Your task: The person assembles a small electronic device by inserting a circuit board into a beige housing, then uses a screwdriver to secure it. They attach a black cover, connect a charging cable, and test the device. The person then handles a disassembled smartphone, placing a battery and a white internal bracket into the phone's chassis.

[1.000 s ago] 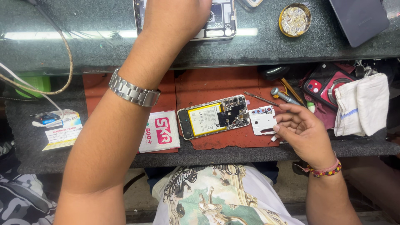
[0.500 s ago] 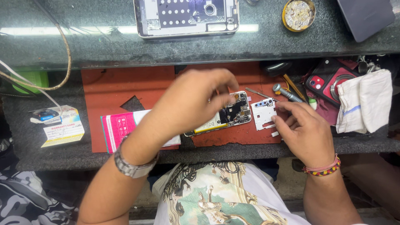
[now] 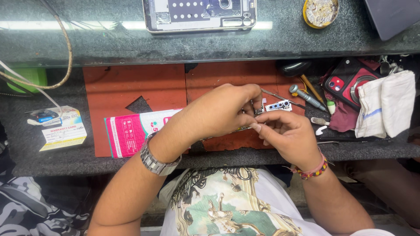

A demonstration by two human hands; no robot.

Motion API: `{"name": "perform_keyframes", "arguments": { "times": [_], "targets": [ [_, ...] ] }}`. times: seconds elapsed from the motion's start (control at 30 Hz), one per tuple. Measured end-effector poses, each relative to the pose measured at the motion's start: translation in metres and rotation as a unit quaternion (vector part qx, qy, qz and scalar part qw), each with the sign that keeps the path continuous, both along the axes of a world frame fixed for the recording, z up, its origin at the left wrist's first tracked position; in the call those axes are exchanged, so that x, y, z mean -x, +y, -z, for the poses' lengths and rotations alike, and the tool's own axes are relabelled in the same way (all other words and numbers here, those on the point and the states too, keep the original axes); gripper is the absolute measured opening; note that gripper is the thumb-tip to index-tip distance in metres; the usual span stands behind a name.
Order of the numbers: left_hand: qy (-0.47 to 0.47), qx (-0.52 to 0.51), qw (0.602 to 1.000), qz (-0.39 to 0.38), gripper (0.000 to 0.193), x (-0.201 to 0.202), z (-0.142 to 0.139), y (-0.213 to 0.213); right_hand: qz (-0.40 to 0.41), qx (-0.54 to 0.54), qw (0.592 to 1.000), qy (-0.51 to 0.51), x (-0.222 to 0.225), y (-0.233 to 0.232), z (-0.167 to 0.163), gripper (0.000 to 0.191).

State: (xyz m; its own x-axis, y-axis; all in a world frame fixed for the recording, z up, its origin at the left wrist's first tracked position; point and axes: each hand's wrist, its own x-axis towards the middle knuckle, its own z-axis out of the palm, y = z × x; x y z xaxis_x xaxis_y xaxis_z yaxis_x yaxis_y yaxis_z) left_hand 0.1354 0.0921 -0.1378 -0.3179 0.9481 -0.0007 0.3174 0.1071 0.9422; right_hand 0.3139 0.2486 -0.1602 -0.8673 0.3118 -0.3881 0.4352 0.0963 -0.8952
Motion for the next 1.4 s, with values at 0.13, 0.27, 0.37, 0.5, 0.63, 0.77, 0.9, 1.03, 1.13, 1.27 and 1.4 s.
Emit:
{"name": "perform_keyframes", "arguments": {
  "times": [0.13, 0.27, 0.37, 0.5, 0.63, 0.77, 0.9, 1.03, 1.13, 1.27, 1.4],
  "targets": [
    [0.008, -0.030, 0.999, -0.045, 0.037, 0.004, 0.008, -0.005, 0.041, 0.059, 0.997, 0.024, 0.007, 0.004, 0.007, 0.015],
    [0.003, 0.010, 0.996, -0.092, 0.033, 0.003, 0.014, -0.010, 0.054, 0.057, 0.997, 0.003, 0.014, 0.007, 0.014, 0.014],
    [0.035, -0.009, 0.995, -0.098, 0.028, 0.001, 0.013, -0.012, 0.050, 0.067, 0.996, 0.013, 0.016, 0.010, 0.018, 0.013],
    [-0.031, 0.019, 0.995, -0.097, 0.025, 0.003, 0.011, -0.011, 0.034, 0.072, 0.996, 0.051, 0.017, 0.012, 0.019, 0.014],
    [-0.069, 0.071, 0.988, -0.122, 0.026, 0.004, 0.010, -0.008, 0.028, 0.049, 0.997, 0.050, 0.021, 0.011, 0.016, 0.012],
    [-0.020, 0.063, 0.989, -0.130, 0.022, 0.002, 0.015, -0.005, -0.037, -0.143, 0.985, 0.088, 0.027, 0.008, 0.002, 0.013],
    [-0.003, 0.055, 0.990, -0.132, 0.019, 0.000, 0.021, -0.003, -0.091, -0.317, 0.937, 0.113, 0.029, 0.000, -0.014, 0.016],
    [0.003, 0.057, 0.989, -0.137, 0.018, 0.002, 0.024, -0.002, -0.172, -0.417, 0.875, 0.176, 0.032, -0.002, -0.023, 0.022],
    [0.003, 0.055, 0.989, -0.139, 0.018, 0.002, 0.024, 0.000, -0.210, -0.457, 0.847, 0.174, 0.032, -0.003, -0.025, 0.027],
    [0.010, 0.060, 0.988, -0.140, 0.017, 0.003, 0.023, 0.001, -0.236, -0.478, 0.831, 0.159, 0.032, -0.004, -0.024, 0.033],
    [0.017, 0.059, 0.988, -0.141, 0.017, 0.002, 0.022, 0.002, -0.251, -0.488, 0.819, 0.168, 0.031, -0.005, -0.024, 0.037]
  ]
}}
